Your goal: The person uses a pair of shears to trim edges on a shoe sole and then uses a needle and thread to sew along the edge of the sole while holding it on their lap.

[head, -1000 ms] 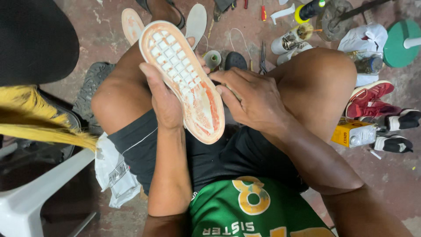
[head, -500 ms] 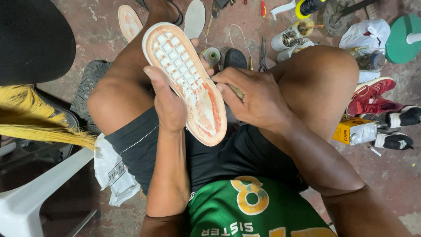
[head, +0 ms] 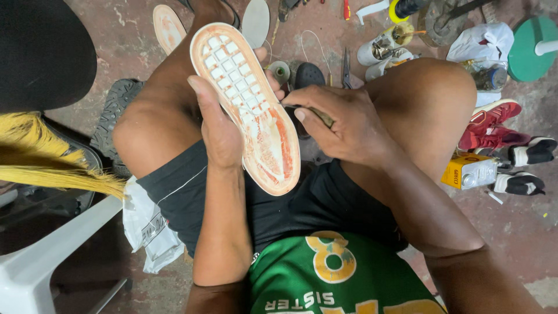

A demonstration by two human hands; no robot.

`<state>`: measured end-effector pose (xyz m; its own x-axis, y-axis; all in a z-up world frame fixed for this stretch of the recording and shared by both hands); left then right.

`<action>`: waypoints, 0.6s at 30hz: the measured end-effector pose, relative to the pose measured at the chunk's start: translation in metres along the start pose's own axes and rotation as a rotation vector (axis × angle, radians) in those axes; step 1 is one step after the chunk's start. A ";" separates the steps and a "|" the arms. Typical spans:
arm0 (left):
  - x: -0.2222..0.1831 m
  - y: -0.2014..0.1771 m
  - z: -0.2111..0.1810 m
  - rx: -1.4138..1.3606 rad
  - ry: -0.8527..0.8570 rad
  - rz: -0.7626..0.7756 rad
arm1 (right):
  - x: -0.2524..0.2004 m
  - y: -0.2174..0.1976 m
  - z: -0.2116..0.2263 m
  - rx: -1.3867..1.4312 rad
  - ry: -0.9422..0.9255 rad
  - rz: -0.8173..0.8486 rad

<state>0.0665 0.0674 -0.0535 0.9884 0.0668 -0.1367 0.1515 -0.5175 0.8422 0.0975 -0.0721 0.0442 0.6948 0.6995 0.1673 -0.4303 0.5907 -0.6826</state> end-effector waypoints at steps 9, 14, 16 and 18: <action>-0.002 0.001 -0.003 0.128 0.049 0.010 | 0.003 0.004 0.007 -0.130 0.020 0.003; -0.004 0.005 -0.007 0.247 0.102 0.013 | 0.003 0.005 0.006 -0.014 0.050 -0.044; -0.004 0.005 -0.005 0.250 0.104 -0.017 | 0.002 0.006 0.002 0.010 0.094 -0.035; -0.002 0.005 -0.003 0.248 0.072 -0.023 | 0.003 0.009 -0.003 0.045 0.131 -0.021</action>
<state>0.0648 0.0671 -0.0475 0.9846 0.1365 -0.1092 0.1741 -0.7079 0.6846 0.0976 -0.0662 0.0368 0.7719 0.6300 0.0853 -0.4381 0.6243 -0.6467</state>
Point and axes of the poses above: each hand's wrist, its own x-axis towards the middle knuckle, its own y-axis out of the palm, z = x × y, the point moved 8 cm from there along x, towards the middle knuckle, and after that the axes turned 2 degrees about -y, right-handed, at the moved point
